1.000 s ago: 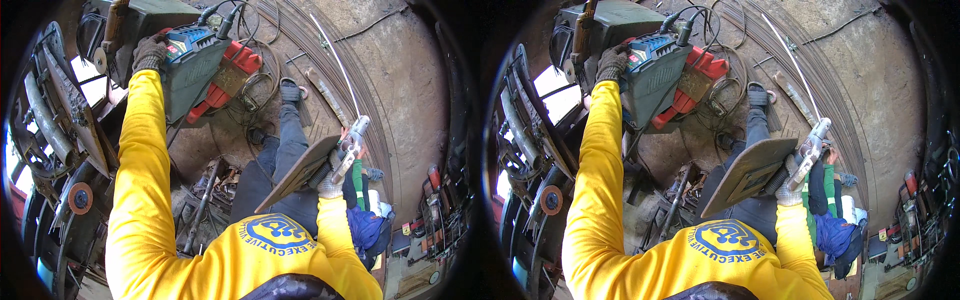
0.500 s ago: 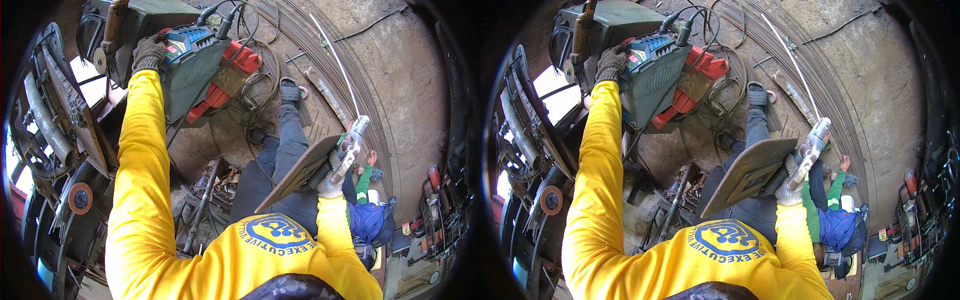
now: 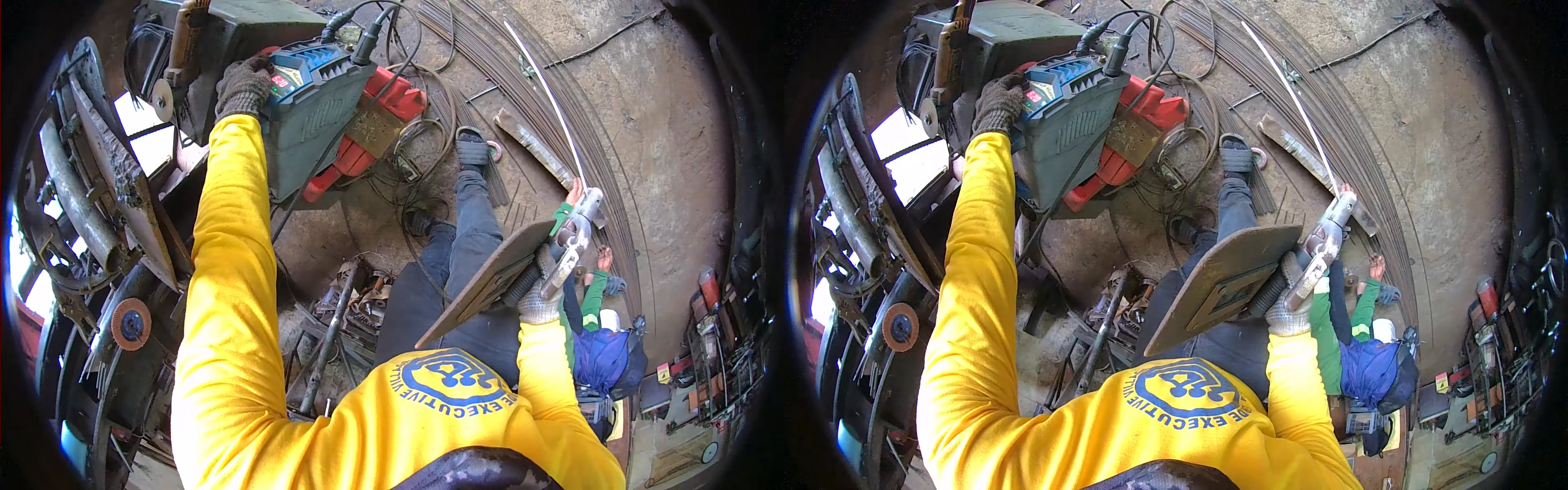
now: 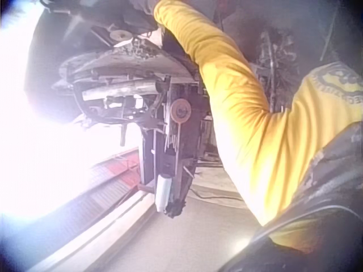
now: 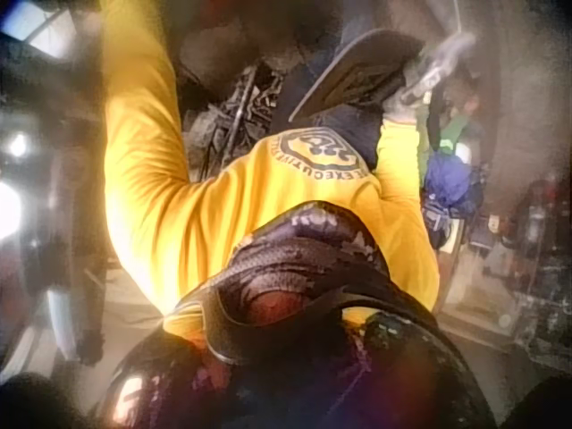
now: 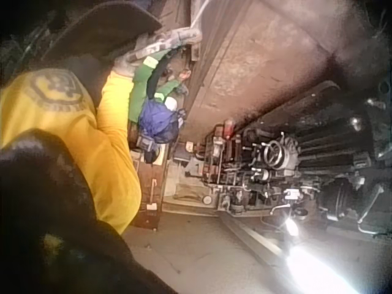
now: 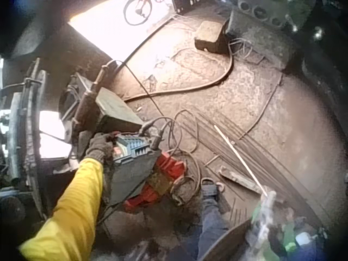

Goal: The person welds metal components together by hand. They hold a protective welding shield in one hand while using a welding electrode holder in the other to strike an arc and fuse the metal joints.

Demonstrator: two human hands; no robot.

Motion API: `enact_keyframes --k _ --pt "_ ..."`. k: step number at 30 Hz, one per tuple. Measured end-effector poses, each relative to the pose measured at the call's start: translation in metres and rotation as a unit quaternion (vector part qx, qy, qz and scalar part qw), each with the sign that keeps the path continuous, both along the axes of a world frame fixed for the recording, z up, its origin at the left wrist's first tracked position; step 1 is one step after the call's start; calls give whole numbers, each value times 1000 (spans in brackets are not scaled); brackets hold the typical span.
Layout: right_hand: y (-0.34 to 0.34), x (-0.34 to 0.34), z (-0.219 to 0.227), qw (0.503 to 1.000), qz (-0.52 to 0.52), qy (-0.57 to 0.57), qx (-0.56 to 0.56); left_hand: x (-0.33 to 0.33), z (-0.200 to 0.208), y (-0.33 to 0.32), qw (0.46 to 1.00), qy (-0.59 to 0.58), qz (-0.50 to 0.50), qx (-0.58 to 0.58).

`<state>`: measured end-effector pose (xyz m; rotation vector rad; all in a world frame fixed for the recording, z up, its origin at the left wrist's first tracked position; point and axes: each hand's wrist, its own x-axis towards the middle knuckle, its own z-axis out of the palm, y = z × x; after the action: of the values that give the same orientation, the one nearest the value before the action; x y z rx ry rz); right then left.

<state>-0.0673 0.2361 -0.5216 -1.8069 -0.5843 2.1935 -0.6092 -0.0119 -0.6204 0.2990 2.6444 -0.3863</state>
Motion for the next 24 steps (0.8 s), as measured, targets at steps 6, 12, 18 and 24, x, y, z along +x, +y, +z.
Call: enact_keyframes --k 6,12,18,24 --pt "-1 -3 2 1000 -13 -5 -9 2 4 4 1000 4 8 4" --pt "-2 5 -3 999 -9 0 -36 4 2 1 1000 15 10 10" --pt "-4 9 -6 999 -16 -4 -49 6 4 10 1000 11 10 2" --pt "-7 16 -9 1000 -9 -11 -12 14 -4 -20 989 119 -32 80"
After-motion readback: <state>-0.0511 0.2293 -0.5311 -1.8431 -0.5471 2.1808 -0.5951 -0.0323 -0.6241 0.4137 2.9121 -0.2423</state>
